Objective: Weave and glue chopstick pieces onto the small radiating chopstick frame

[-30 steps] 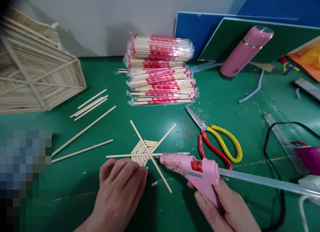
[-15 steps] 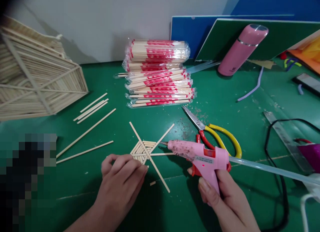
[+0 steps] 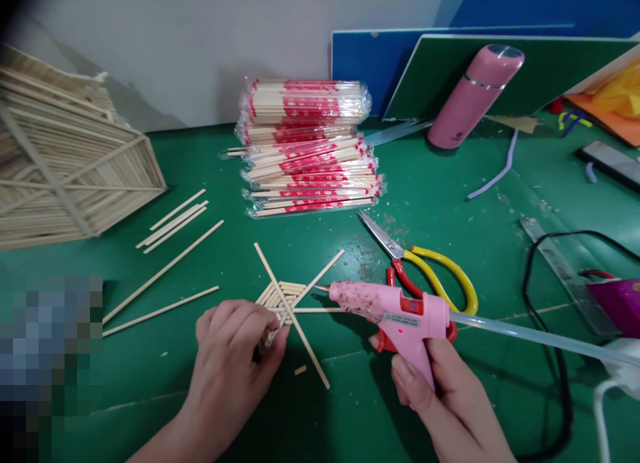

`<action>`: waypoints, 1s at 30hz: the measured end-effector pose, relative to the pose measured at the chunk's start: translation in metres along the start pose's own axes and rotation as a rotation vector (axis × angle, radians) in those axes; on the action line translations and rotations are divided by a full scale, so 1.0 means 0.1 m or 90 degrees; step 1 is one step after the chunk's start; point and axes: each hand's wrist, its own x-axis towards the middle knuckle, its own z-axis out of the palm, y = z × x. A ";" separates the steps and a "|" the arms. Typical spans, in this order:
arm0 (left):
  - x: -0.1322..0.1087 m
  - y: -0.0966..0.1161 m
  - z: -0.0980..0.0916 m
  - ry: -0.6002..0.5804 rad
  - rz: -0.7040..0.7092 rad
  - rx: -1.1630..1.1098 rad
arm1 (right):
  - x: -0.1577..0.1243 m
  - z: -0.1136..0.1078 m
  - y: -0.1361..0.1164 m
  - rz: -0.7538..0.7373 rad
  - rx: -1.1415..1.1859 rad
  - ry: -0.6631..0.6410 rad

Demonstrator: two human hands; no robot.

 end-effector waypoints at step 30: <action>-0.10 0.06 0.00 0.038 0.025 -0.059 | 0.04 -0.03 -0.05 0.000 0.112 0.055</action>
